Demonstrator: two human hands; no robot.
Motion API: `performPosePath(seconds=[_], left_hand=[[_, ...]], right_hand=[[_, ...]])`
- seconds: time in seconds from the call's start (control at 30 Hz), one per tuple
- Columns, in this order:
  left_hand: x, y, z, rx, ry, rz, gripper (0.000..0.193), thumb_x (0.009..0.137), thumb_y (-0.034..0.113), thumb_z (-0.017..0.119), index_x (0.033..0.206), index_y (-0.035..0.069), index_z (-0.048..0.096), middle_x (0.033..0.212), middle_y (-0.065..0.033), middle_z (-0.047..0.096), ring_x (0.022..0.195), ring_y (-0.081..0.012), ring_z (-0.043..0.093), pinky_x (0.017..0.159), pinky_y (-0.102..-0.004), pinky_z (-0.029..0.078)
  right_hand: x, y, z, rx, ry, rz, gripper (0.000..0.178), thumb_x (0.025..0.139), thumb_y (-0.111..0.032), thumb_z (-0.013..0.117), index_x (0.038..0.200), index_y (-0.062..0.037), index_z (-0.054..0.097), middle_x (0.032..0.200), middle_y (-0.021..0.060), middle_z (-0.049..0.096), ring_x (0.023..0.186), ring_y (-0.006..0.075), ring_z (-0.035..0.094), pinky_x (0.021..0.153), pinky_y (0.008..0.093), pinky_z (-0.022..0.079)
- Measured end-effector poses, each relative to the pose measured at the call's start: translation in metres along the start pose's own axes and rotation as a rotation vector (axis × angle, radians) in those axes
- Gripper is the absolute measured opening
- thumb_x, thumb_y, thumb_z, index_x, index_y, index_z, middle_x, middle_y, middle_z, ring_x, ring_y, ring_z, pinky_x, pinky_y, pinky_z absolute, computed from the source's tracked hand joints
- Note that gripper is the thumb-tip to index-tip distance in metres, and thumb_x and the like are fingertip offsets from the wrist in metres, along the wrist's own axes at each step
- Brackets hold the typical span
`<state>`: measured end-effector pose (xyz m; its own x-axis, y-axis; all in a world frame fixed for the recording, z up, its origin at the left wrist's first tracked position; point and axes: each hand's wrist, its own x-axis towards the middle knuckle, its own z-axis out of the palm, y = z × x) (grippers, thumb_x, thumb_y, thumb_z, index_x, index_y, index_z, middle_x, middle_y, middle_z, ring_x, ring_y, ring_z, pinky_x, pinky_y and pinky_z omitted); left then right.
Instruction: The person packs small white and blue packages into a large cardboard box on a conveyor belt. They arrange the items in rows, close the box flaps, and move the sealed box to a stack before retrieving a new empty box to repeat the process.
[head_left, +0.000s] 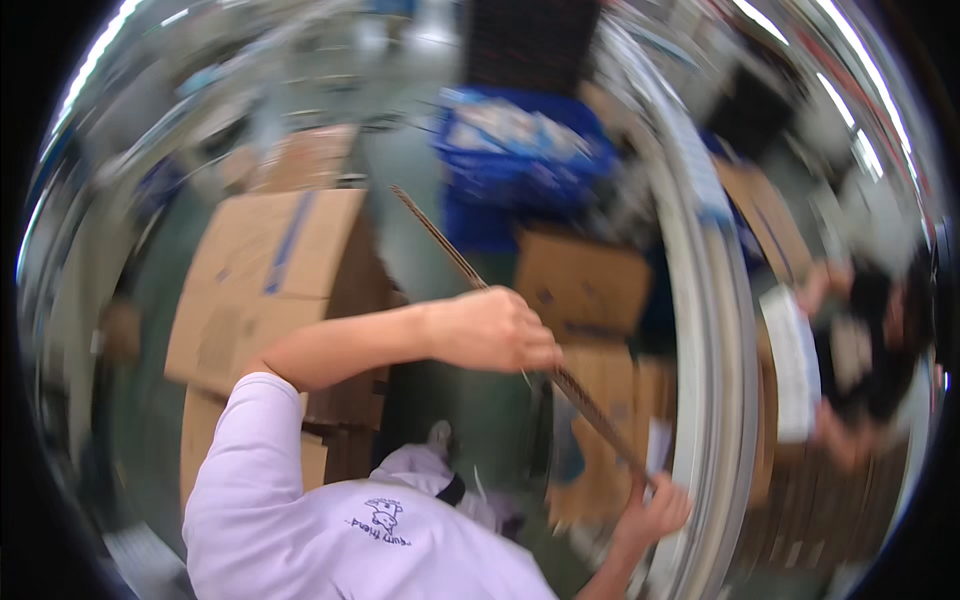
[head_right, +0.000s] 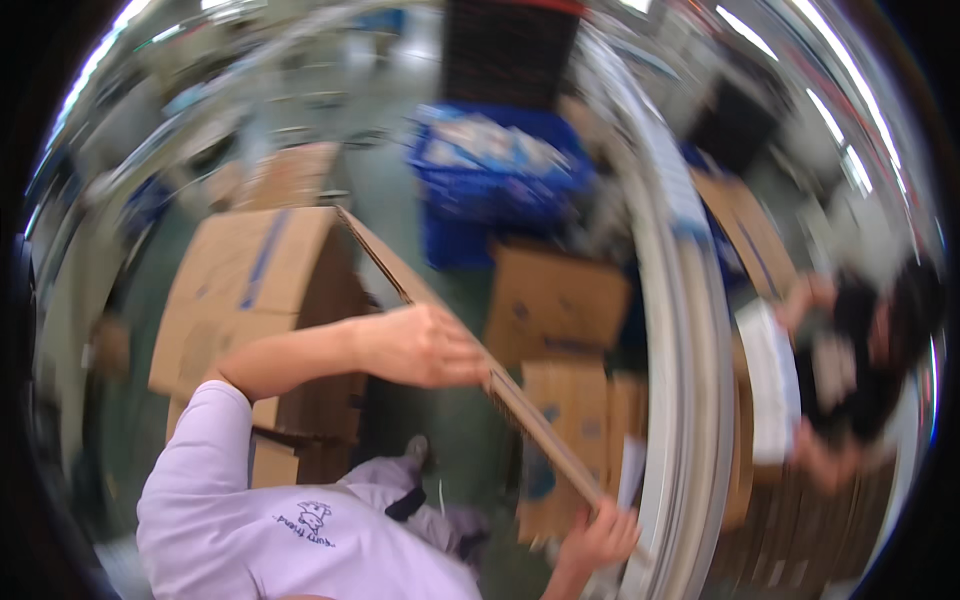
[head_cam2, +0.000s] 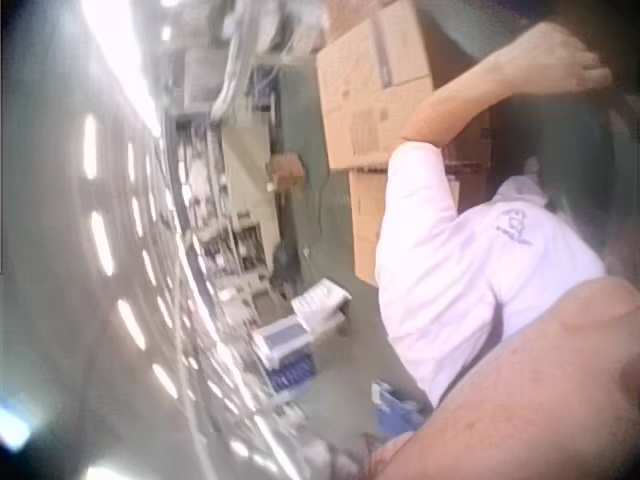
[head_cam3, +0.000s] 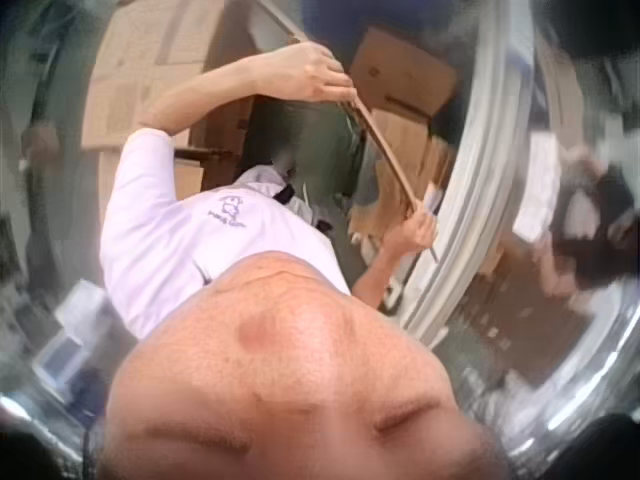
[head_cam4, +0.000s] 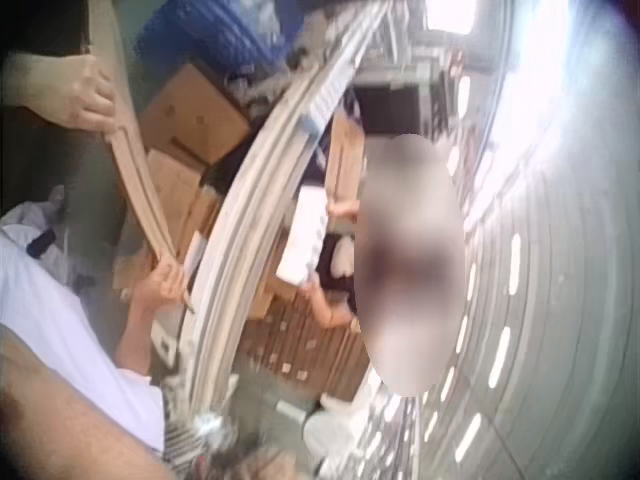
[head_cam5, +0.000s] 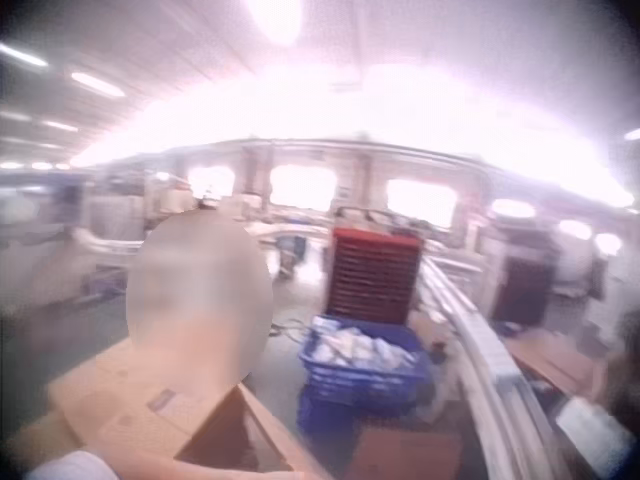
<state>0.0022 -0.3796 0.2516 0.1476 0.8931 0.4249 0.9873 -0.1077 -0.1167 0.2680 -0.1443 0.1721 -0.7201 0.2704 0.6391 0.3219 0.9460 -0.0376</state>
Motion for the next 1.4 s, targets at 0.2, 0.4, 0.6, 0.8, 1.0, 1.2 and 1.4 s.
performPosePath(seconds=[0.2,0.4,0.6,0.8,1.0,1.2,1.4], left_hand=[[0.138,-0.033,0.095,-0.474,-0.276,0.314,0.039,0.065,0.006,0.058,0.104,0.001,0.055,0.087,-0.0134,0.061,0.074,-0.0299,0.060,0.060,-0.0368,0.048],[0.193,0.007,0.146,-1.343,-0.794,0.245,0.041,0.089,0.023,0.051,0.123,0.000,0.048,0.116,-0.0123,0.055,0.108,-0.0240,0.052,0.090,-0.0340,0.041],[0.201,-0.048,0.163,-1.261,-1.035,-0.165,0.043,0.084,0.031,0.057,0.118,0.005,0.053,0.110,-0.0126,0.058,0.100,-0.0233,0.055,0.087,-0.0328,0.042],[0.248,-0.089,0.150,-0.340,-0.599,0.196,0.020,0.076,0.018,0.063,0.074,-0.001,0.060,0.071,-0.0174,0.059,0.067,-0.0350,0.056,0.059,-0.0386,0.045],[0.272,-0.148,0.245,-1.012,0.035,-0.732,0.012,0.082,0.012,0.055,0.084,0.000,0.055,0.070,0.0019,0.052,0.066,-0.0068,0.049,0.058,-0.0225,0.043],[0.289,0.048,0.307,-0.637,-0.124,0.746,0.044,0.074,-0.001,0.049,0.117,0.011,0.052,0.129,-0.0079,0.043,0.119,-0.0264,0.040,0.099,-0.0403,0.033],[0.275,0.051,0.353,-0.320,-0.131,0.899,0.045,0.084,0.016,0.045,0.129,0.017,0.044,0.145,-0.0014,0.022,0.135,-0.0243,0.017,0.108,-0.0400,0.019]], right_hand=[[0.001,0.061,-0.045,-0.143,-0.172,0.277,0.029,0.066,-0.028,0.073,0.075,-0.0068,0.055,0.068,0.0062,0.053,0.068,0.0246,0.052,0.061,0.0349,0.036],[-0.029,0.132,-0.047,-0.136,-0.166,0.430,0.039,0.074,-0.042,0.065,0.089,-0.0065,0.062,0.084,0.0089,0.059,0.087,0.0275,0.054,0.080,0.0394,0.037],[-0.004,0.086,0.009,-0.327,0.290,0.784,0.075,0.077,-0.039,0.063,0.134,-0.0043,0.029,0.142,0.0254,0.012,0.131,0.0395,0.013,0.106,0.0479,0.012],[-0.023,0.061,0.004,0.432,0.641,0.994,0.098,0.069,-0.014,0.066,0.139,0.0032,-0.001,0.145,0.0220,0.009,0.133,0.0311,0.016,0.107,0.0411,0.016],[-0.008,0.085,-0.024,1.106,0.006,0.758,0.076,0.080,-0.031,0.052,0.140,-0.0010,0.017,0.144,0.0123,0.023,0.134,0.0236,0.018,0.109,0.0399,0.013],[-0.035,0.112,0.061,0.013,-0.681,0.617,0.060,0.089,-0.040,0.045,0.133,-0.0004,0.034,0.142,0.0152,0.026,0.133,0.0273,0.021,0.108,0.0435,0.018],[0.052,-0.001,-0.047,0.302,-1.119,0.870,0.043,0.085,-0.040,0.050,0.114,-0.0077,0.053,0.116,0.0173,0.054,0.111,0.0288,0.050,0.094,0.0435,0.037]])
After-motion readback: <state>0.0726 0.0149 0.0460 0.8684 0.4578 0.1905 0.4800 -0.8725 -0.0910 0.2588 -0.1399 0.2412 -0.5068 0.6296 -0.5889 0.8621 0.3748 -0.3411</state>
